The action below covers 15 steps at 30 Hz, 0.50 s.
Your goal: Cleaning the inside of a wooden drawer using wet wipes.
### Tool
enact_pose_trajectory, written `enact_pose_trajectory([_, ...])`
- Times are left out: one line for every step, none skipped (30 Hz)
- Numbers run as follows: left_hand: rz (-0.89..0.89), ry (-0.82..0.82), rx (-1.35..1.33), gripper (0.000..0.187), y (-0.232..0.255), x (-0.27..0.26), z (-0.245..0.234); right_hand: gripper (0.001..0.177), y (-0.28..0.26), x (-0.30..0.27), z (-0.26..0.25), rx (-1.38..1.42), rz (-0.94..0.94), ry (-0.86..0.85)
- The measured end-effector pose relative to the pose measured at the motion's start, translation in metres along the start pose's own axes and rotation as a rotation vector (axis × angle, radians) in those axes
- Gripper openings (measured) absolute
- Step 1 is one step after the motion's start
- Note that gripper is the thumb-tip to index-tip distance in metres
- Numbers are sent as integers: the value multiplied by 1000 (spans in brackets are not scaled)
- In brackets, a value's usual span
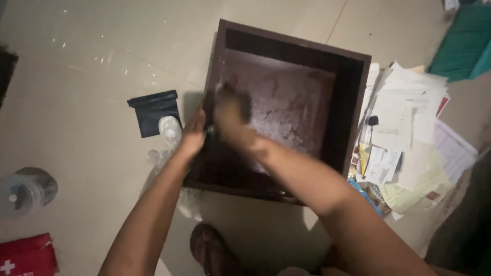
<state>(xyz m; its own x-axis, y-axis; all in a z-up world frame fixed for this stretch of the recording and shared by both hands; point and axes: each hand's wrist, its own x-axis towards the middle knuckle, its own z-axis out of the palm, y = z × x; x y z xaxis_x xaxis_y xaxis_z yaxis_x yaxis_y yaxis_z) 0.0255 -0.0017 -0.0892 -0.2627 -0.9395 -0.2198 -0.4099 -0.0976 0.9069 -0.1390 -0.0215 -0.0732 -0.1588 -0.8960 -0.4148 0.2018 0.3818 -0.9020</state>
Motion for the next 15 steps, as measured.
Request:
enact_pose_trajectory([-57,-40,-4,73,-1,1,-1,35,-4,32,-2,43,-78,81])
enact_pose_trajectory([-110,-76,-4,74,-2,3,-3,38,-13,68,3,89,-162,160])
enact_pose_trajectory([-109,-77,1,74,-13,4,-5,38,-11,36,6,94,-162,161])
enact_pose_trajectory([-203,-98,37,74,-25,5,-4,36,-11,6,11,93,-215,110])
enact_pose_trajectory([-297,-119,74,74,-36,5,-2,36,-13,-27,16,91,-266,58])
enact_pose_trajectory([-292,-129,74,74,-30,3,-1,38,-9,-43,21,85,-320,7])
enact_pose_trajectory([-270,-122,42,75,-24,2,0,41,2,-69,23,77,-373,-45])
enact_pose_trajectory([-243,-112,11,75,-17,3,-1,45,19,-98,27,70,-429,-100])
enact_pose_trajectory([-234,-118,12,75,-3,9,-2,45,-7,-49,19,69,-436,-92])
enact_pose_trajectory([-190,-117,-42,77,9,7,-5,37,-18,-17,12,94,-387,-33])
enact_pose_trajectory([-147,-116,-95,78,20,4,-8,31,-12,1,4,117,-337,24])
enact_pose_trajectory([-158,-117,-92,78,32,-1,-11,29,-2,32,2,142,-278,79])
enact_pose_trajectory([-182,-134,-96,78,44,-5,-14,31,5,61,0,165,-218,133])
enact_pose_trajectory([-195,-149,-99,78,59,-4,-17,37,0,100,6,189,-167,185])
enact_pose_trajectory([-194,-149,-96,78,57,-7,-20,37,-11,70,7,192,-168,186])
